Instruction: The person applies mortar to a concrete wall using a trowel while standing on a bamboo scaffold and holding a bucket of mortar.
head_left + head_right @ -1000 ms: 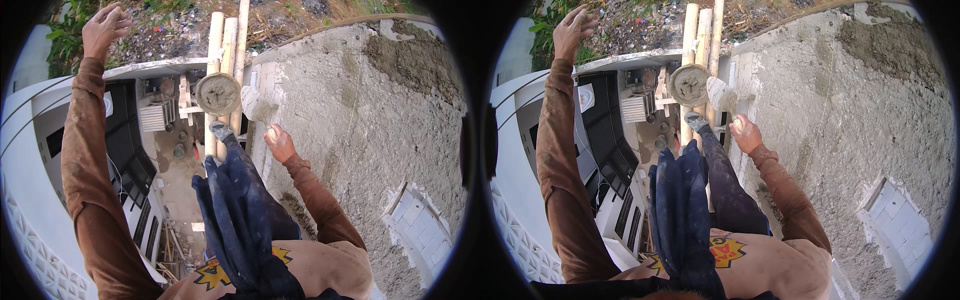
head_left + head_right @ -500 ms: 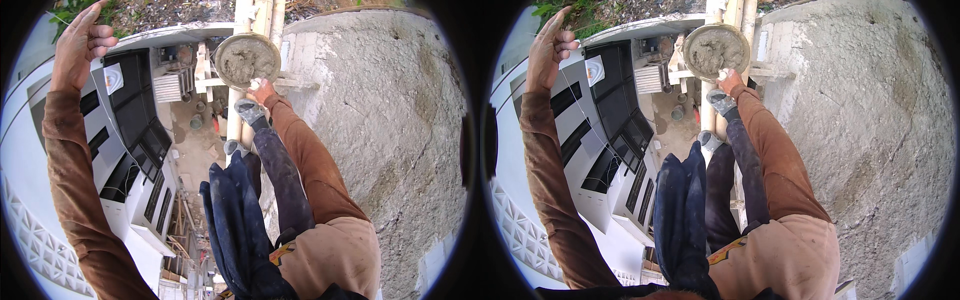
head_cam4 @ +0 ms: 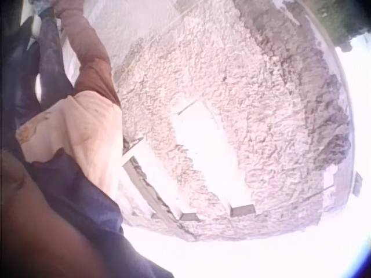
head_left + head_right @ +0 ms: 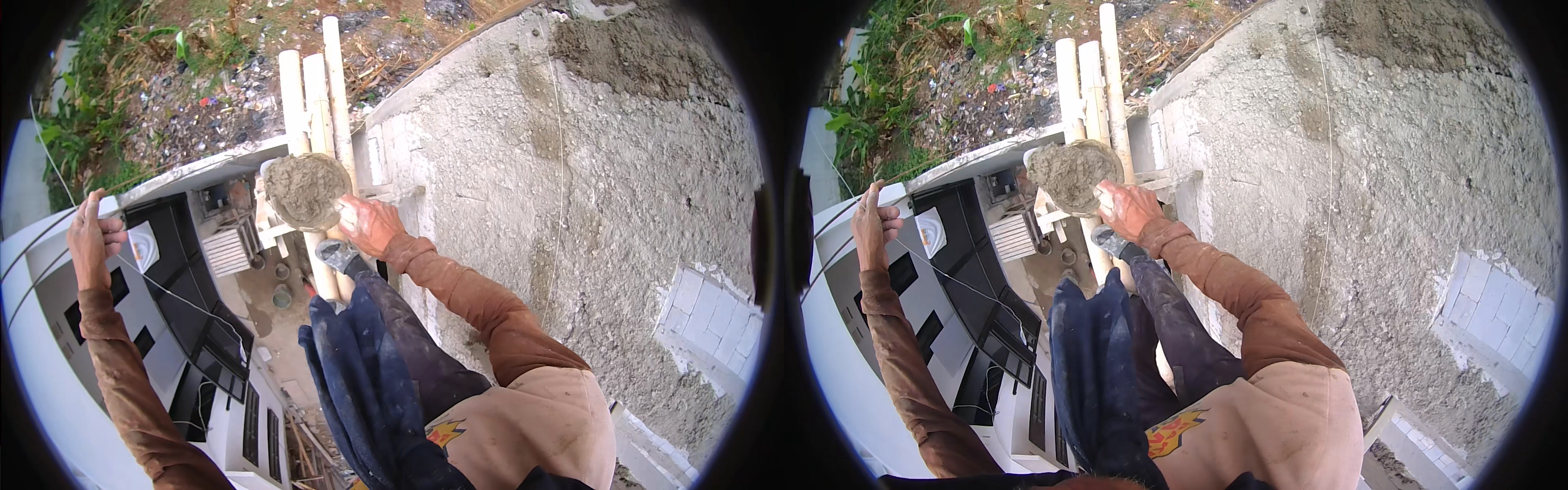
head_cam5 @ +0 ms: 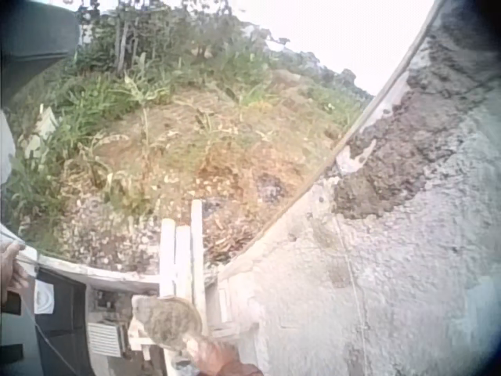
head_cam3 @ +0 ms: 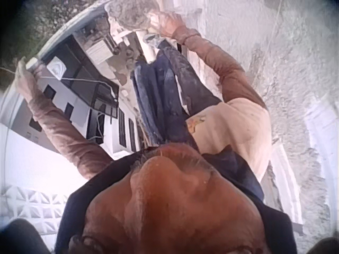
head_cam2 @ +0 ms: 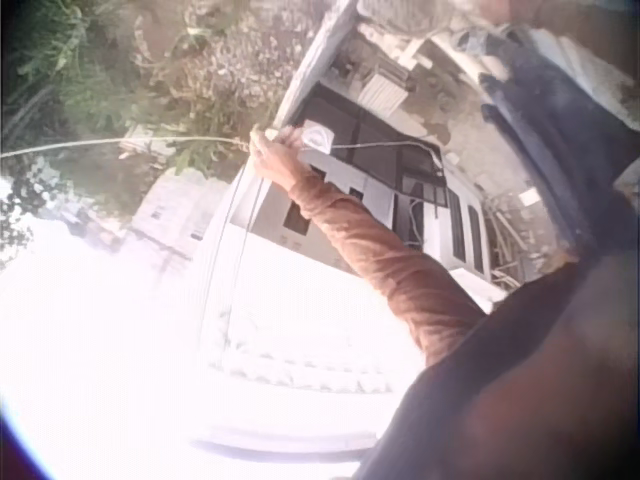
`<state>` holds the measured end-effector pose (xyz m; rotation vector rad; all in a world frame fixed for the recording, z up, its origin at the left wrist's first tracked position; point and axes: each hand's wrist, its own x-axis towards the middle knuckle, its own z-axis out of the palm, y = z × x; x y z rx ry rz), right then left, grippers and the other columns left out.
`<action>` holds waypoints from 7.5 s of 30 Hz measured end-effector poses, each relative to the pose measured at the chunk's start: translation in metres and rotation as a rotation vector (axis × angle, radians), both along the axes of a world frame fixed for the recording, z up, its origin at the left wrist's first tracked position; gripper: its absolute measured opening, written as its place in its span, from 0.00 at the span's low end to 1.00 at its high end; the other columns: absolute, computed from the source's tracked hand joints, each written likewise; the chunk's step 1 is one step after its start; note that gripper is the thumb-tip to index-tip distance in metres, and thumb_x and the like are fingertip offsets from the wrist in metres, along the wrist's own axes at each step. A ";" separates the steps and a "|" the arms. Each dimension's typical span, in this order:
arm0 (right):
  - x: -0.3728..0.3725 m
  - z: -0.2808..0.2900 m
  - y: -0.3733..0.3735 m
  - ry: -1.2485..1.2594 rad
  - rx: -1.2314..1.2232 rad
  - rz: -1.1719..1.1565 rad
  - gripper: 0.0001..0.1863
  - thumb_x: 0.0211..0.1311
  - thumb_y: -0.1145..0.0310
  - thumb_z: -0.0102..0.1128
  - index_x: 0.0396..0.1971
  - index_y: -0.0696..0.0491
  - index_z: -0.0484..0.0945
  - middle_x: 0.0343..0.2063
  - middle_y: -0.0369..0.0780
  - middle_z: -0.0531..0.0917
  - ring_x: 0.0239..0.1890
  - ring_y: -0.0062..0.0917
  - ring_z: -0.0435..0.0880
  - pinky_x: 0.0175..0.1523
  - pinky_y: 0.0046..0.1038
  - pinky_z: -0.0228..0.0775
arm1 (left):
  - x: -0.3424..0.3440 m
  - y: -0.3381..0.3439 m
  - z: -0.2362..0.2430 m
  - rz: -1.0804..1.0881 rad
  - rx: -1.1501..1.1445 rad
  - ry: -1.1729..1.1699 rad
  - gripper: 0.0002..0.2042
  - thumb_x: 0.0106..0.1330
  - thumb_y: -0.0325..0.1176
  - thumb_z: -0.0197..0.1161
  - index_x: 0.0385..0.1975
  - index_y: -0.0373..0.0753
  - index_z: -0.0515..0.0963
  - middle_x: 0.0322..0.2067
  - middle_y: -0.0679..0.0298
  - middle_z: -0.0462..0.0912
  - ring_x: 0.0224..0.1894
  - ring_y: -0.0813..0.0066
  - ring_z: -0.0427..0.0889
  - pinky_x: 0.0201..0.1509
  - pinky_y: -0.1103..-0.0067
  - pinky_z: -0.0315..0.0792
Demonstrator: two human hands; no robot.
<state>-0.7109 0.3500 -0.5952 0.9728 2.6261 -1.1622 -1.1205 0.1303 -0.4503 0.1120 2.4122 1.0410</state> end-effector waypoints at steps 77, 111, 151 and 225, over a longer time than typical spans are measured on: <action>0.034 -0.131 0.017 -0.491 0.278 0.136 0.21 0.66 0.63 0.53 0.58 0.50 0.73 0.49 0.49 0.83 0.49 0.45 0.85 0.49 0.45 0.79 | 0.024 -0.131 -0.009 0.098 -0.021 0.149 0.21 0.79 0.46 0.50 0.67 0.47 0.71 0.33 0.68 0.83 0.29 0.85 0.83 0.29 0.91 0.73; 0.048 0.085 0.229 0.216 -1.163 -0.706 0.11 0.67 0.67 0.60 0.46 0.55 0.76 0.23 0.34 0.75 0.16 0.17 0.72 0.17 0.22 0.67 | 0.031 -0.060 -0.002 0.219 0.295 -0.145 0.23 0.77 0.49 0.54 0.66 0.45 0.71 0.26 0.67 0.81 0.21 0.84 0.80 0.21 0.90 0.70; -0.024 -0.054 0.004 0.054 -0.110 0.057 0.21 0.60 0.61 0.63 0.50 0.58 0.78 0.35 0.47 0.87 0.36 0.44 0.87 0.42 0.42 0.80 | 0.063 -0.113 -0.051 0.241 0.204 -0.094 0.21 0.80 0.44 0.48 0.68 0.45 0.68 0.34 0.66 0.84 0.28 0.84 0.84 0.27 0.92 0.77; 0.067 -0.069 0.042 -0.497 0.078 0.102 0.24 0.66 0.54 0.59 0.53 0.55 0.73 0.41 0.49 0.86 0.41 0.44 0.87 0.46 0.44 0.79 | 0.053 -0.136 -0.022 0.198 0.266 -0.094 0.23 0.81 0.41 0.46 0.70 0.39 0.64 0.41 0.59 0.85 0.31 0.79 0.85 0.29 0.90 0.78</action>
